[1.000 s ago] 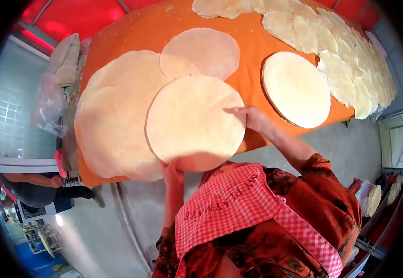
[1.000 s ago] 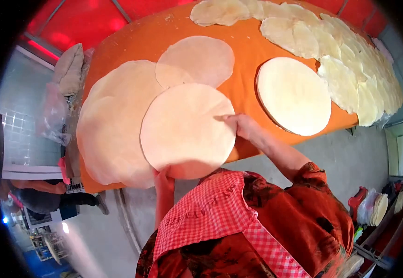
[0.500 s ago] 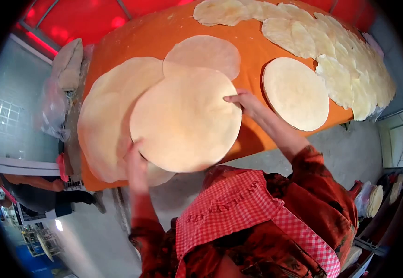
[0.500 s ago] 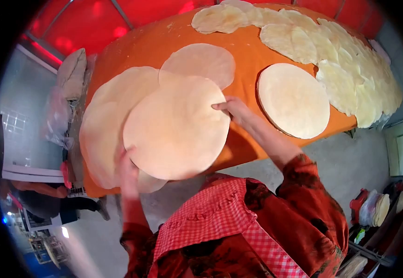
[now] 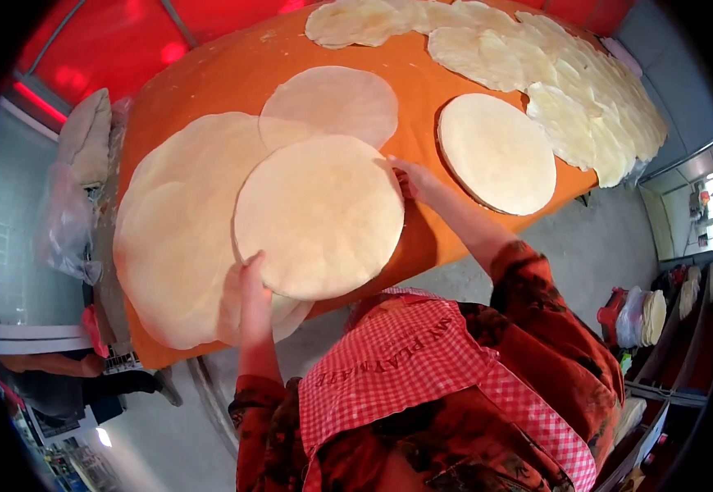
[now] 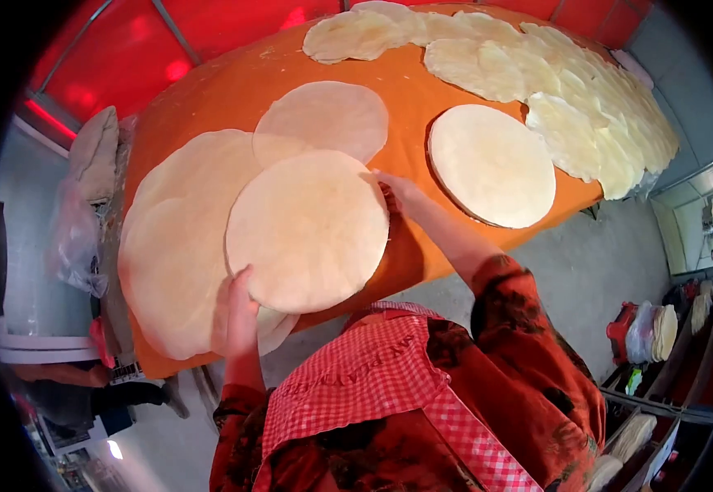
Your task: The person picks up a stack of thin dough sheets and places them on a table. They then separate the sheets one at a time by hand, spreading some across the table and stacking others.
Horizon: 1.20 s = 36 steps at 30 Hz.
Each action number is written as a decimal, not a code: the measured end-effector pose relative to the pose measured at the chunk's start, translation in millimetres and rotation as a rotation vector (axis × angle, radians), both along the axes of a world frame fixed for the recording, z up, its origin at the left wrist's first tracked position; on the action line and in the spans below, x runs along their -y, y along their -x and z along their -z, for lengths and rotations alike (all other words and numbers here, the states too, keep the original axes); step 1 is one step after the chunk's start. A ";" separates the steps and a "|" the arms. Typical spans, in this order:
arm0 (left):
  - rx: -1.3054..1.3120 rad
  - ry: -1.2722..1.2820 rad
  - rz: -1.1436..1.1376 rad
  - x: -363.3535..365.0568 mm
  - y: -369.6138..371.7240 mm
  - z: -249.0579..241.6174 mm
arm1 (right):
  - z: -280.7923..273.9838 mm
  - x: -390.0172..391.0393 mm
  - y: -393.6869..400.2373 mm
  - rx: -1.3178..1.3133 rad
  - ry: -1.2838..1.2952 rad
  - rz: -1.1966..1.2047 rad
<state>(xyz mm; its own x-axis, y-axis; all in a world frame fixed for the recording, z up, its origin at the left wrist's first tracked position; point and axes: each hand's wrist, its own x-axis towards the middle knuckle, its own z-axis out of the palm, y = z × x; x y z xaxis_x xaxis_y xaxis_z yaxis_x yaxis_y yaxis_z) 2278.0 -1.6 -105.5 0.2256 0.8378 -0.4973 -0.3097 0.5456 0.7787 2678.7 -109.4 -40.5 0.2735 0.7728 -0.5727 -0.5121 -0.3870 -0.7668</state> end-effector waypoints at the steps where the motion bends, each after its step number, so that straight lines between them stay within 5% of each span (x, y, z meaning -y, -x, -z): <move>1: -0.003 -0.013 -0.013 0.2 -2.7 -1.9 | 3.3 -11.7 2.1 0.142 0.075 -0.048; 4: 0.022 -0.062 -0.065 8.5 -17.7 -10.1 | 13.5 -33.0 33.4 0.761 0.280 -0.088; 8: 0.135 -0.006 -0.004 13.0 -12.3 -31.6 | 29.7 -37.1 29.7 0.662 0.183 -0.084; 11: 0.177 0.059 0.090 6.4 9.1 -19.0 | 17.4 -30.3 14.2 0.245 -0.004 -0.141; 15: -0.063 -0.230 -0.101 7.4 -17.6 -5.3 | 15.7 -25.9 10.0 0.196 -0.069 -0.204; 16: -0.149 -0.332 -0.158 12.3 -29.6 -33.9 | 23.0 -26.4 9.8 0.172 -0.062 -0.137; 20: -0.939 -0.498 -0.058 4.4 -28.1 -31.8 | 42.7 -36.6 10.7 0.219 0.011 0.000; 23: -0.565 -0.402 -0.103 0.0 -21.2 -13.4 | 66.1 -39.4 7.1 0.335 0.038 0.030; 25: -0.694 -0.418 -0.101 -1.9 -18.4 -8.8 | 99.7 -49.1 1.4 0.381 -0.021 0.100; 28: -0.595 -0.392 -0.072 -5.2 -9.8 15.3 | 37.6 -40.5 28.4 0.679 0.242 0.037; 31: -0.191 -0.208 -0.028 -2.8 -4.4 -2.3 | 5.8 -34.3 38.6 0.790 0.253 -0.098; 36: -0.120 -0.215 0.079 -5.0 3.3 -2.5 | 28.0 -33.8 17.3 0.717 0.081 -0.150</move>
